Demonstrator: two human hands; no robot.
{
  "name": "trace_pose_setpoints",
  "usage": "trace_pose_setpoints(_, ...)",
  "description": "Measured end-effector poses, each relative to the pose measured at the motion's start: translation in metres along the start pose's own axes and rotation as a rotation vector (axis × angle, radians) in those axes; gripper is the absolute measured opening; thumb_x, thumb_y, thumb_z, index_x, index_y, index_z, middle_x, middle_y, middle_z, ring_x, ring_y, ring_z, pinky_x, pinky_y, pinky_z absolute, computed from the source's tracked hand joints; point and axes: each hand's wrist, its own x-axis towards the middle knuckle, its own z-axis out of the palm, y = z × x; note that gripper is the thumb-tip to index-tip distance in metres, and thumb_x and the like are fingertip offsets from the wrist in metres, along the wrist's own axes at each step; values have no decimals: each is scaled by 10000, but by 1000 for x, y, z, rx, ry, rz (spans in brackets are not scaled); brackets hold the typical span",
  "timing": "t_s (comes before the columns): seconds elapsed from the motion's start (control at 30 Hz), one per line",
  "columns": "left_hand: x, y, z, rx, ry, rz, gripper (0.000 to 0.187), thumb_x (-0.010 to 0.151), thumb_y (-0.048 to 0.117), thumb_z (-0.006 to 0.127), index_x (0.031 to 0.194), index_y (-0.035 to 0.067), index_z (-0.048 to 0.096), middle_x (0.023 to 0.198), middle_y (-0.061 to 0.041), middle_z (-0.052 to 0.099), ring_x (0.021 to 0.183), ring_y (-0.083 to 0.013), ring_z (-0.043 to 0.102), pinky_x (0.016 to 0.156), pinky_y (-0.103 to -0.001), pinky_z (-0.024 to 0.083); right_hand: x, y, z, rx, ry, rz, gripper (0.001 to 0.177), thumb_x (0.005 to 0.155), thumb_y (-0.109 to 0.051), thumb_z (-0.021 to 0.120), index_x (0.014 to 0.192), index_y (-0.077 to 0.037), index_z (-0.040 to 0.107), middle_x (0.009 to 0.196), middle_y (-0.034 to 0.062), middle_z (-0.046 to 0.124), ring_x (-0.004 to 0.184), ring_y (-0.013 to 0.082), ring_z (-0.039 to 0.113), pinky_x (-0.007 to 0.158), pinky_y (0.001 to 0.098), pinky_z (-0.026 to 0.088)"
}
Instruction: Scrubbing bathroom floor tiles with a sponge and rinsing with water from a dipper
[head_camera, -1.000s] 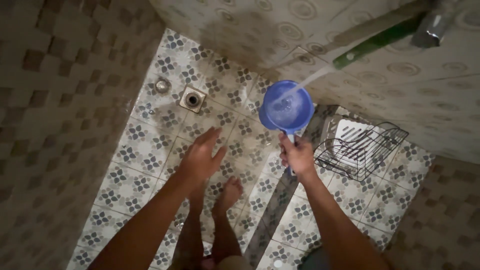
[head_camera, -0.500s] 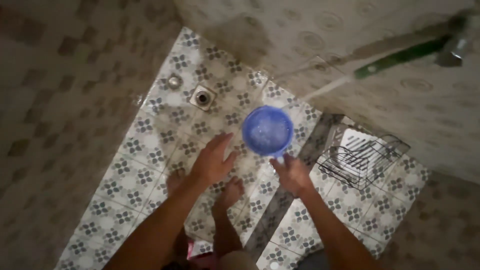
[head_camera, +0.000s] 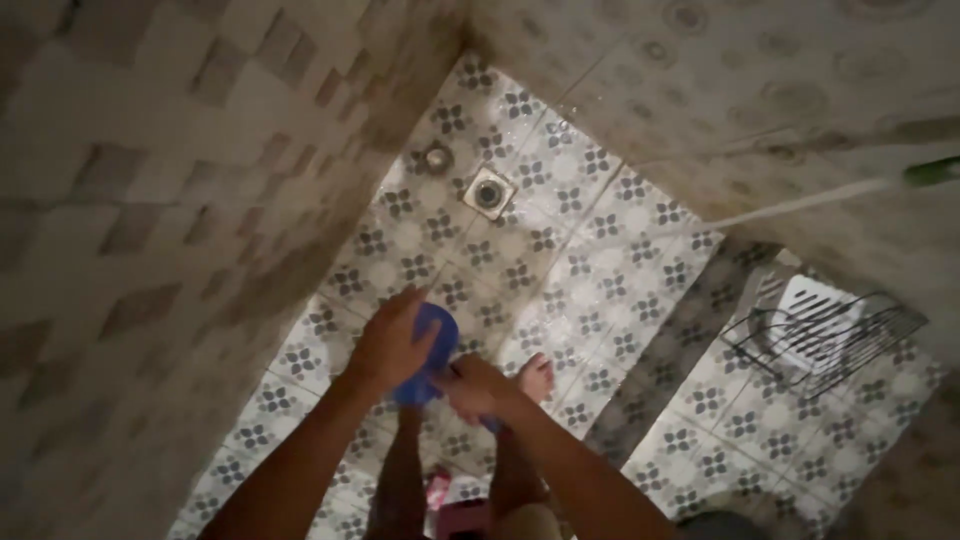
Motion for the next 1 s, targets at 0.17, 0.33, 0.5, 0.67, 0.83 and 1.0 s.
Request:
trace_pose_setpoints(0.17,25,-39,-32,-6,189,205,464,949,257,741,1314,-20,671,1252,-267,696,1204,-424,656,1009,-484,552,63,-32,-25,185,-42,49,746,891,-693,690,1039,38,700,778,246,743,579,287,743,495,387,616)
trace_pose_setpoints(0.33,33,-38,-54,102,321,185,422,981,314,718,1329,75,705,1294,-234,688,1219,-377,662,1039,-471,518,128,-37,-70,515,-275,170,379,1013,-464,694,1043,-86,683,631,11,495,427,68,452,363,173,333)
trace_pose_setpoints(0.5,35,-2,-96,140,357,205,454,1041,310,615,1411,47,627,1515,-262,514,1377,-432,516,1123,-544,414,84,-113,-92,687,-450,178,242,1072,-369,592,1068,-127,601,675,-15,388,432,-11,318,356,111,252)
trace_pose_setpoints(0.67,40,9,-103,139,375,340,479,1045,285,595,1459,45,581,1608,-283,400,1459,-475,415,1193,-587,324,92,-100,-106,636,-572,147,373,1073,-485,547,1031,-117,589,671,-45,360,405,1,296,303,157,252)
trace_pose_setpoints(0.83,52,32,-108,150,350,476,444,1015,281,640,1382,32,637,1565,-287,456,1437,-466,464,1187,-601,346,84,-71,-111,898,-691,122,447,1082,-510,489,1030,-68,521,699,-73,295,424,-31,260,305,134,225)
trace_pose_setpoints(1.0,63,60,-95,56,317,579,421,1028,282,608,1365,36,655,1569,-266,461,1429,-458,477,1181,-589,370,111,30,-106,1113,-768,79,512,1041,-613,485,1027,-103,526,706,-91,324,413,-35,270,288,158,245)
